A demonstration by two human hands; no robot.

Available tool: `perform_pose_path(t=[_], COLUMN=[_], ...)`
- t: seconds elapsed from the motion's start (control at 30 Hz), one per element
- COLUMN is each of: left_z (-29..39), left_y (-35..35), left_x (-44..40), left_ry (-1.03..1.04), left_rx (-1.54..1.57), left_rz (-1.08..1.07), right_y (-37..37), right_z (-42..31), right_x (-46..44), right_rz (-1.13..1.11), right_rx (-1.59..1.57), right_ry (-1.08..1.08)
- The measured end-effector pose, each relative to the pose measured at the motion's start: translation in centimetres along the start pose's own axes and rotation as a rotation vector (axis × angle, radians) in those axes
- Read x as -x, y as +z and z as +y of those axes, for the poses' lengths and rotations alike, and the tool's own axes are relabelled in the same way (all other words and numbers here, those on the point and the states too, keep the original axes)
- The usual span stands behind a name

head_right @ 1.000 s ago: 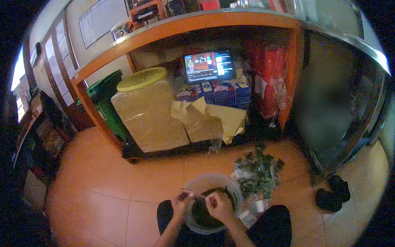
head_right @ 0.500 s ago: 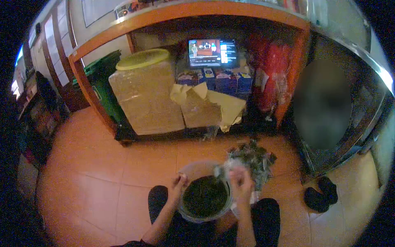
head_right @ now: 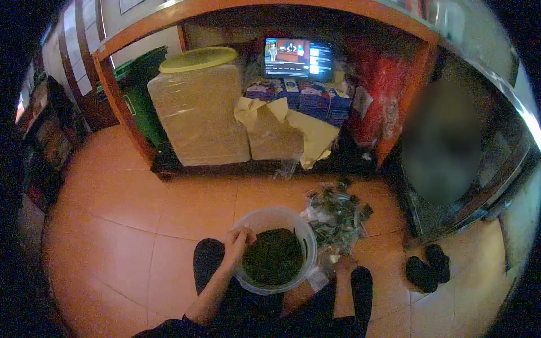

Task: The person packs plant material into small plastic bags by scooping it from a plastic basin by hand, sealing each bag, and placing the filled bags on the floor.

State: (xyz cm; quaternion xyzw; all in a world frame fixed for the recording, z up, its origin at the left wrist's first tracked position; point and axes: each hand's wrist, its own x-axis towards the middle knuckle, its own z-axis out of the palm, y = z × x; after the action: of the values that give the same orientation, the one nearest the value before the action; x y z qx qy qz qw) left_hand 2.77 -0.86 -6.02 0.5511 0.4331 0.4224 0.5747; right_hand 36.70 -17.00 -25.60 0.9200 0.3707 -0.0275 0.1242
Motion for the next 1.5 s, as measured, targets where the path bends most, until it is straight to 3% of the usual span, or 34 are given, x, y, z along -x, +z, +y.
perform_pose_path(t=[0.1,0.17,0.3,0.4,0.7,0.9,0.93,1.03,1.13,1.17,1.2,1.23,1.3,1.33,1.4,1.5], left_z=[-0.6,0.1,-0.4,-0.6,-0.1,1.0,0.5,-0.9,-0.1,0.5,1.2,2.6,5.6,6.0,6.6,5.8], left_y=[0.1,0.2,0.1,0.2,0.2,0.3,0.2,0.1,0.7,0.9,1.1,1.8,3.7,4.4,5.7,6.0], left_x=[-0.2,-0.3,-0.2,-0.1,0.0,0.5,0.3,-0.1,0.2,0.5,1.0,2.0,4.1,4.5,4.6,3.9], left_ry=[0.038,0.041,0.067,0.037,0.036,-0.038,-0.037,0.027,0.159,0.312,0.463,0.463,0.322,0.316,0.250,0.344], left_rx=[0.018,0.018,-0.020,0.018,-0.001,-0.073,-0.072,-0.126,-0.027,-0.219,-0.413,-0.414,-0.336,-0.335,-0.255,-0.195], left_rz=[-0.001,-0.001,-0.022,0.008,-0.019,-0.012,-0.010,-0.015,-0.037,-0.103,-0.171,-0.172,-0.433,-0.444,-0.643,-0.549], right_y=[-0.9,-3.7,-4.4,-4.5,-2.6,-1.3,-0.3,-1.6,-12.6,-12.9,-14.5,-17.3,-22.0,-24.2,-29.4,-29.5], right_z=[0.3,0.3,0.3,0.4,0.4,0.7,0.8,0.7,0.0,0.3,0.5,0.5,-0.2,-0.9,-2.6,-4.4], right_x=[-0.4,1.8,2.5,3.0,0.6,0.7,0.0,0.5,5.5,5.3,5.8,7.1,9.5,10.7,13.3,13.4], right_rz=[-0.144,-0.053,0.116,0.303,0.045,0.483,0.403,0.338,0.401,0.236,0.240,0.253,0.220,0.177,0.131,0.105], right_rx=[-0.077,-0.269,-0.209,-0.331,-0.256,-0.286,-0.274,-0.254,-0.315,-0.380,-0.380,-0.529,-0.774,-0.866,-0.910,-1.143], right_ry=[0.058,0.022,-0.018,-0.181,-0.043,-0.106,-0.038,0.054,0.029,0.112,0.109,-0.015,-0.247,-0.357,-0.523,-0.702])
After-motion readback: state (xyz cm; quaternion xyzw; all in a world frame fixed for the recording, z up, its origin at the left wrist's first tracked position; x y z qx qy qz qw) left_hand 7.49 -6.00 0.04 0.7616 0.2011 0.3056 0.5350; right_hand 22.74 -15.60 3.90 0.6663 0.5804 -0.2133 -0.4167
